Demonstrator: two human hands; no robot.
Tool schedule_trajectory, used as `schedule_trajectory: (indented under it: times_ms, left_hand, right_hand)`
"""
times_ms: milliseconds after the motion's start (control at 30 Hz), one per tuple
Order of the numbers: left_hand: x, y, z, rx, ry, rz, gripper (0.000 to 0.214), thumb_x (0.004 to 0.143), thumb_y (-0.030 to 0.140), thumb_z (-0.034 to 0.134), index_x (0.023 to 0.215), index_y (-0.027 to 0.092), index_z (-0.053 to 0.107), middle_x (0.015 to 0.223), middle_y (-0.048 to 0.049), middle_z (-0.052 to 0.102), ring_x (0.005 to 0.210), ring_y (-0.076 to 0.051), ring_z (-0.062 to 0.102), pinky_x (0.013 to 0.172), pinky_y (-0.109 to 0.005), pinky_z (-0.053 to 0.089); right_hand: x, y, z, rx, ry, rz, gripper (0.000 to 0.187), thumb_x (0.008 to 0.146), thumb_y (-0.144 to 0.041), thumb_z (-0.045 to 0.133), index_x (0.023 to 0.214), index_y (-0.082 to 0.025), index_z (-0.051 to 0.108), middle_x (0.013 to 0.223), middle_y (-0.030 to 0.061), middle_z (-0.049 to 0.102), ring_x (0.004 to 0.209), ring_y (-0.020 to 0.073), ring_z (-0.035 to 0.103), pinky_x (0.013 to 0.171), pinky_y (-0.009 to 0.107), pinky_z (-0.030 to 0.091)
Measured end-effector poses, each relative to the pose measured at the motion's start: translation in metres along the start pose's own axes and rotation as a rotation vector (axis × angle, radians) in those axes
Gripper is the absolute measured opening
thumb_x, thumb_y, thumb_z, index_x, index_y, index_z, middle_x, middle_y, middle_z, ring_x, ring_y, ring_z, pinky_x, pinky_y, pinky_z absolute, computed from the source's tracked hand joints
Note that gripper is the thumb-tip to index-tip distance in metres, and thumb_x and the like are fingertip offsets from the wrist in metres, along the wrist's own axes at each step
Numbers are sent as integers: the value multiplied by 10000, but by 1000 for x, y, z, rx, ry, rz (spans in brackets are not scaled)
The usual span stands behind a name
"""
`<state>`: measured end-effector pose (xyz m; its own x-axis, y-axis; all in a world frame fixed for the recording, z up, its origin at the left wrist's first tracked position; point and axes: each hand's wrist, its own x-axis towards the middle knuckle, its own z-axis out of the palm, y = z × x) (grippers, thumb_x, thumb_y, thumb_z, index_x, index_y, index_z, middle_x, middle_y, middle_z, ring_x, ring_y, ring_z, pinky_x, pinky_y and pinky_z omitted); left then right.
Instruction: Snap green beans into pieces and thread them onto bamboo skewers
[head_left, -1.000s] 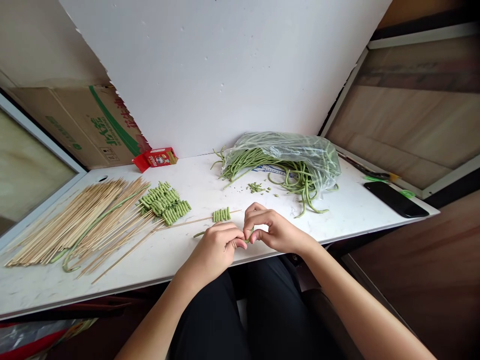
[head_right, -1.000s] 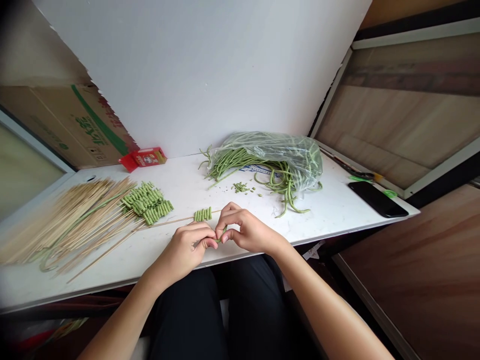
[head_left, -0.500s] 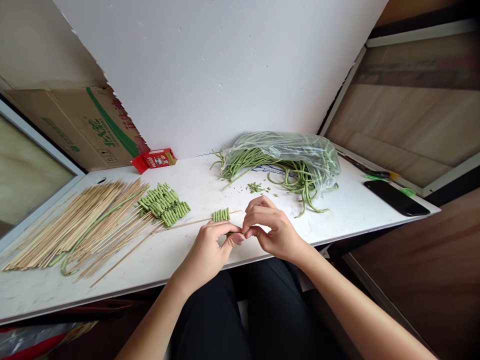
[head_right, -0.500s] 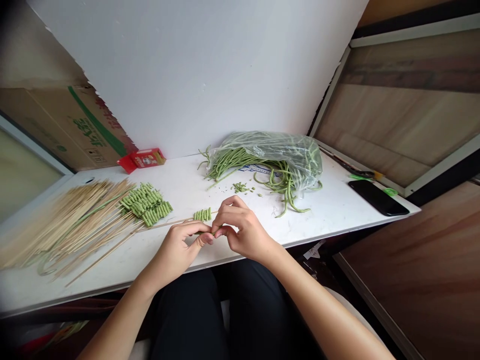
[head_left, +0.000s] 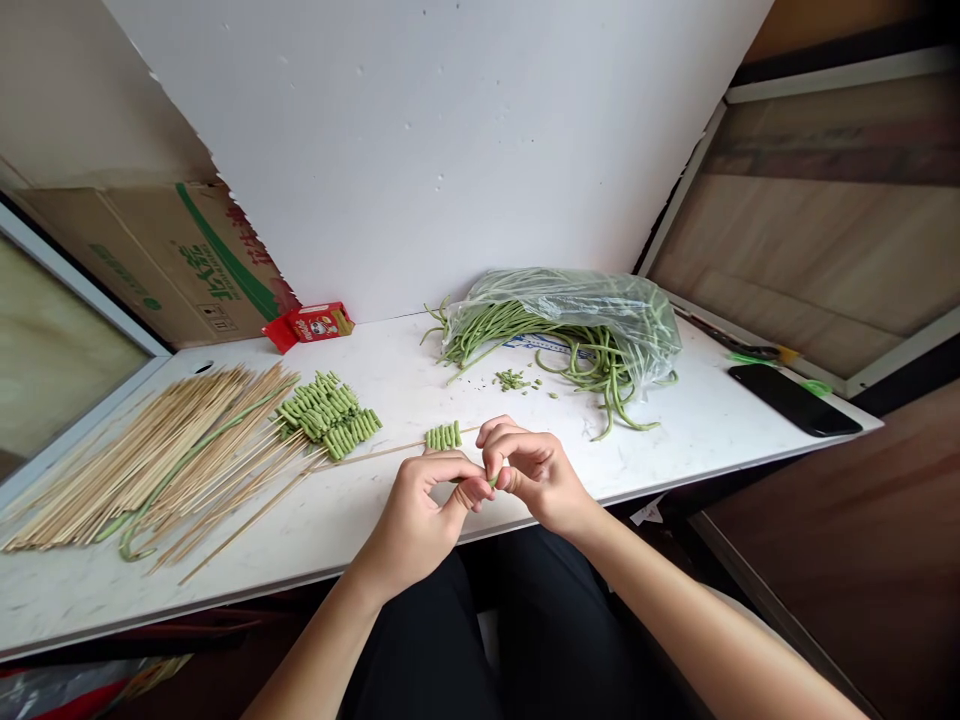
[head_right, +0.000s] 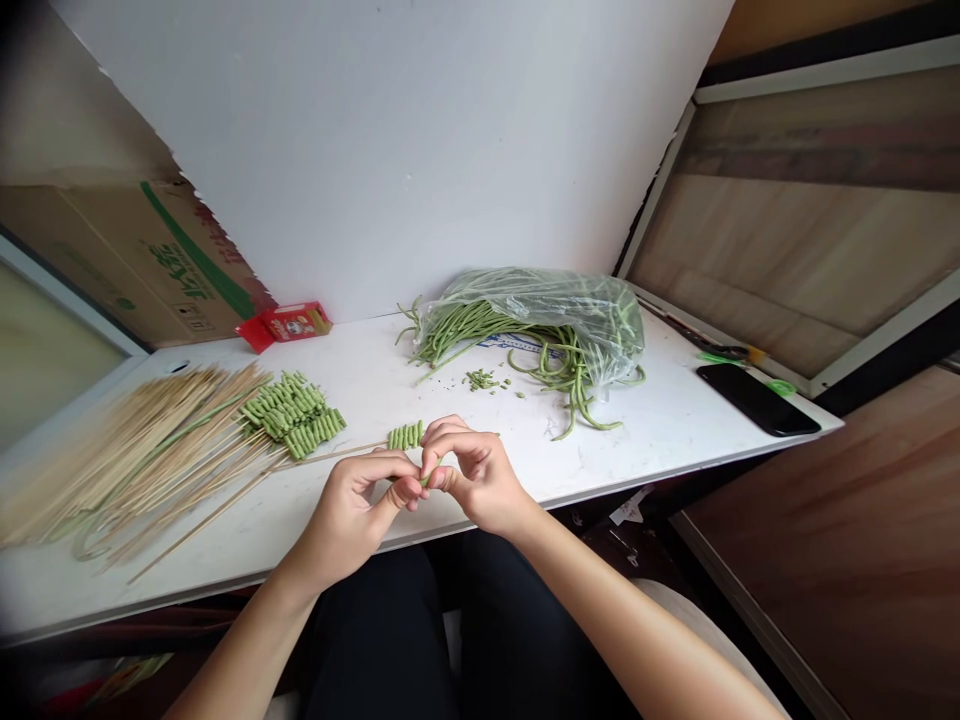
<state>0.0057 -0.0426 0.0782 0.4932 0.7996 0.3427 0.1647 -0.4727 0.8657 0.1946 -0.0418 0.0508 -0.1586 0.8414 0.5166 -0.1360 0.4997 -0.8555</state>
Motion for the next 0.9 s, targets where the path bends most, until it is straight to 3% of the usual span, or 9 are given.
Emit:
schedule_trajectory:
  times_ms: [167,367,533,667,900]
  left_hand:
    - [-1,0,0,94,48,19,247,1040,306,651,833,209,744,758,-18,733,745,-172,663,772,-321,491]
    - [1,-6,-7,538,215,321,118,1017,186,690,920,232,740,891,9,809,752,-158,693,821,-385,375]
    - [1,-4,-6,639,217,370,141,1014,114,664,946,222,726,909,8,819,778,-162,736,821,-395,347]
    - [-1,-1,-2,609,204,359,159,1001,96,659,921,220,719,890,18,810,769,-155,729,821,-391,351]
    - [1,-8,-7,481,182,282,248,963,35,634,839,231,720,818,45,800,712,-142,706,834,-389,379]
  right_hand:
    - [2,-4,-3,-73,10,-25,391,910,-610,761,799,-236,728,753,71,660,935,274,609,921,470,522]
    - [9,-25,-20,-410,-94,-121,201,909,-442,828,966,-250,813,862,77,733,906,258,639,872,435,531]
    - [9,-28,-22,-544,-143,-196,137,951,-374,794,986,-242,784,886,74,732,927,262,624,881,436,516]
    - [8,-24,-21,-519,-159,-149,139,996,-363,735,942,-235,744,878,66,710,924,251,616,865,414,506]
    - [5,-24,-13,-271,-219,-21,333,997,-502,703,815,-224,726,789,66,691,913,250,606,886,422,510]
